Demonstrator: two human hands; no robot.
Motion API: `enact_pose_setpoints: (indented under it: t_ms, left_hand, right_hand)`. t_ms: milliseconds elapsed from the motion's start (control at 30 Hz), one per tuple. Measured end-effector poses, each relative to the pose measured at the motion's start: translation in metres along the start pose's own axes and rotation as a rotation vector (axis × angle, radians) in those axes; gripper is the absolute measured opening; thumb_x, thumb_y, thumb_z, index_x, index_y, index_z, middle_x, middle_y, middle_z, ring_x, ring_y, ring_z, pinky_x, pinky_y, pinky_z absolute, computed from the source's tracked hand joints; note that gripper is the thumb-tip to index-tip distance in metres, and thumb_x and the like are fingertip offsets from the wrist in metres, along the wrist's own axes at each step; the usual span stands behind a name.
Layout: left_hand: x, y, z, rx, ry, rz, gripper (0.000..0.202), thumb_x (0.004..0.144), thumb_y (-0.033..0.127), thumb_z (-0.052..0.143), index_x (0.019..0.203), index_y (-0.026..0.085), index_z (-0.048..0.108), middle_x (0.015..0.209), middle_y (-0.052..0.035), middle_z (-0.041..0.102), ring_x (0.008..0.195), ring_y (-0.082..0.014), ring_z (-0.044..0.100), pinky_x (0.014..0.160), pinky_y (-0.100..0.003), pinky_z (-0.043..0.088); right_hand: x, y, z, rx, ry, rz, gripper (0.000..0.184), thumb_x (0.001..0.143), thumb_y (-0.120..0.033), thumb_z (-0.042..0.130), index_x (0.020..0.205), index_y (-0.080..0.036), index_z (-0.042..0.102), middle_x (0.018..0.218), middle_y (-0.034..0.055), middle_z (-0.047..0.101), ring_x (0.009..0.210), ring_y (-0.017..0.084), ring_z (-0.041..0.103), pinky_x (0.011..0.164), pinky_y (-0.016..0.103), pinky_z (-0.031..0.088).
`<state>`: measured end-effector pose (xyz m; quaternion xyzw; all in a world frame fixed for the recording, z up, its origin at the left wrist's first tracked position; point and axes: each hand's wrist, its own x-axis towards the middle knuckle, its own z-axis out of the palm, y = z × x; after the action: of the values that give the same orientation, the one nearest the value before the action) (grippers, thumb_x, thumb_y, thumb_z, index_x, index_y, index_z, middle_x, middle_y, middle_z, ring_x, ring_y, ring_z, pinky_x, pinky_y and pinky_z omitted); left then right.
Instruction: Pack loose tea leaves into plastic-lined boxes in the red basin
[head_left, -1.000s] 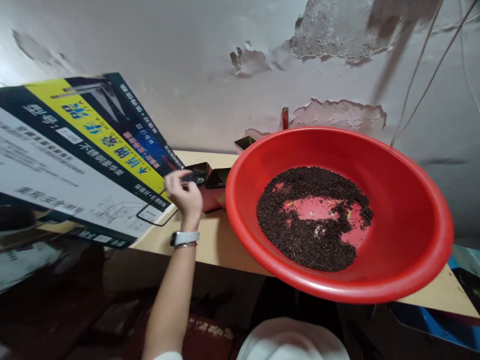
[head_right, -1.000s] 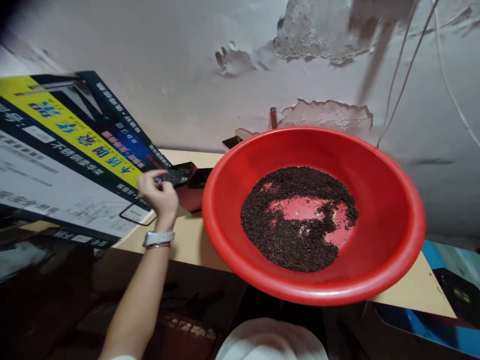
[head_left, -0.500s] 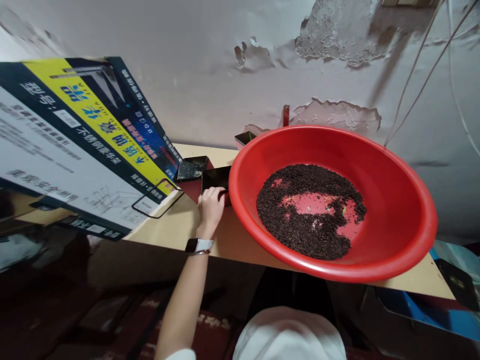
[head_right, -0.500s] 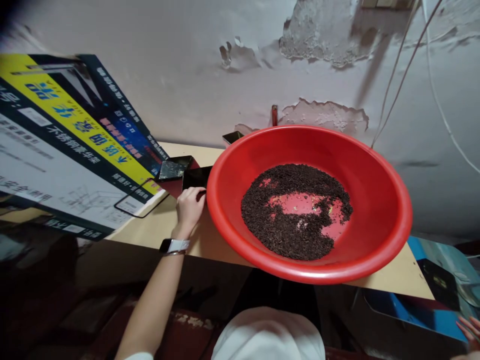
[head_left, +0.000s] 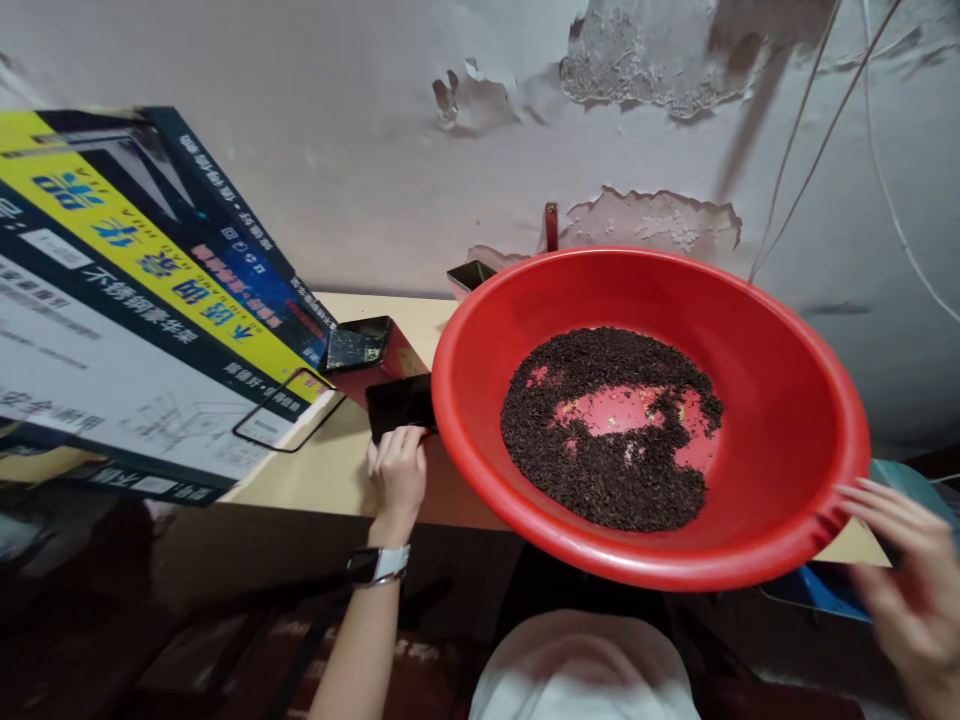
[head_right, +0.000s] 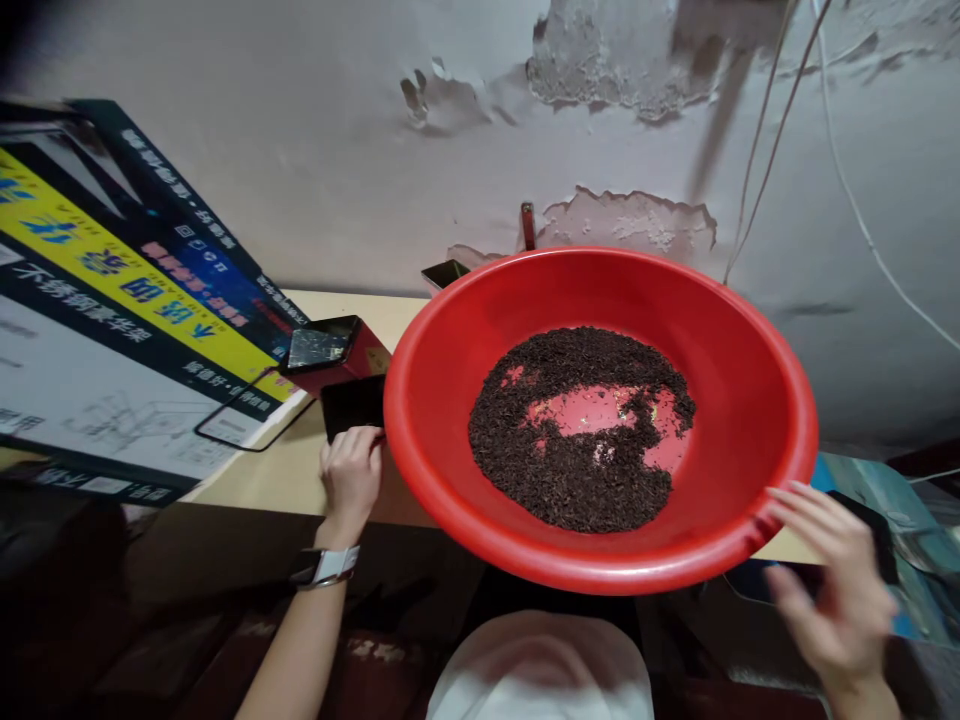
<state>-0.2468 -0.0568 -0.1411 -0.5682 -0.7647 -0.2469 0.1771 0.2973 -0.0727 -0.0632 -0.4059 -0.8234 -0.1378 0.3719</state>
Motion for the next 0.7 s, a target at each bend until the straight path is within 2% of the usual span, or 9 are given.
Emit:
enact_pose_setpoints:
  t_ms: [100, 167, 333, 433, 567, 700]
  left_hand:
    - [-0.003, -0.007, 0.006, 0.012, 0.087, 0.045, 0.023, 0.088, 0.014, 0.041, 0.086, 0.016, 0.064, 0.087, -0.0131, 0.068, 0.085, -0.0296, 0.058, 0.083, -0.043, 0.041]
    - [-0.008, -0.011, 0.006, 0.016, 0.124, 0.075, 0.022, 0.088, 0.014, 0.042, 0.083, 0.016, 0.063, 0.085, -0.012, 0.068, 0.082, -0.0288, 0.058, 0.081, -0.042, 0.041]
    - [-0.025, -0.014, -0.003, -0.002, 0.165, 0.124, 0.021, 0.089, 0.013, 0.043, 0.081, 0.018, 0.062, 0.082, -0.0101, 0.069, 0.08, -0.0267, 0.06, 0.079, -0.039, 0.041]
    - [-0.031, -0.012, -0.007, -0.006, 0.182, 0.133, 0.022, 0.088, 0.011, 0.042, 0.079, 0.018, 0.061, 0.08, -0.0096, 0.069, 0.079, -0.0262, 0.06, 0.081, -0.039, 0.041]
    - [-0.033, -0.008, -0.007, 0.028, 0.189, 0.118, 0.023, 0.089, 0.011, 0.041, 0.079, 0.018, 0.061, 0.079, -0.0097, 0.068, 0.078, -0.0266, 0.06, 0.083, -0.041, 0.042]
    - [-0.035, -0.004, -0.01, 0.051, 0.202, 0.137, 0.024, 0.09, 0.012, 0.041, 0.08, 0.018, 0.061, 0.079, -0.0097, 0.068, 0.078, -0.0264, 0.06, 0.087, -0.044, 0.043]
  right_hand:
    - [0.02, -0.023, 0.011, 0.021, -0.18, -0.269, 0.058, 0.085, -0.047, 0.06, 0.134, -0.018, 0.05, 0.116, 0.0152, 0.064, 0.11, 0.035, 0.058, 0.095, 0.052, 0.043]
    - [0.023, -0.027, 0.018, -0.007, -0.19, -0.329, 0.055, 0.087, -0.054, 0.056, 0.124, -0.013, 0.055, 0.107, 0.016, 0.067, 0.1, 0.031, 0.062, 0.089, 0.046, 0.045]
    - [0.025, -0.03, 0.024, -0.074, -0.133, -0.36, 0.047, 0.091, -0.057, 0.043, 0.093, -0.013, 0.059, 0.078, 0.012, 0.065, 0.075, 0.024, 0.06, 0.076, 0.039, 0.044]
    - [0.037, -0.048, 0.03, -0.127, -0.101, -0.389, 0.05, 0.092, -0.058, 0.038, 0.083, -0.013, 0.058, 0.07, 0.0112, 0.062, 0.068, 0.022, 0.057, 0.071, 0.037, 0.043]
    - [0.055, -0.08, 0.048, -0.185, -0.068, -0.313, 0.054, 0.094, -0.059, 0.034, 0.071, -0.015, 0.056, 0.061, 0.0076, 0.057, 0.062, 0.019, 0.051, 0.067, 0.034, 0.039]
    - [0.065, -0.096, 0.064, -0.218, -0.028, -0.263, 0.056, 0.093, -0.061, 0.034, 0.067, -0.016, 0.055, 0.057, 0.004, 0.051, 0.058, 0.016, 0.045, 0.064, 0.032, 0.035]
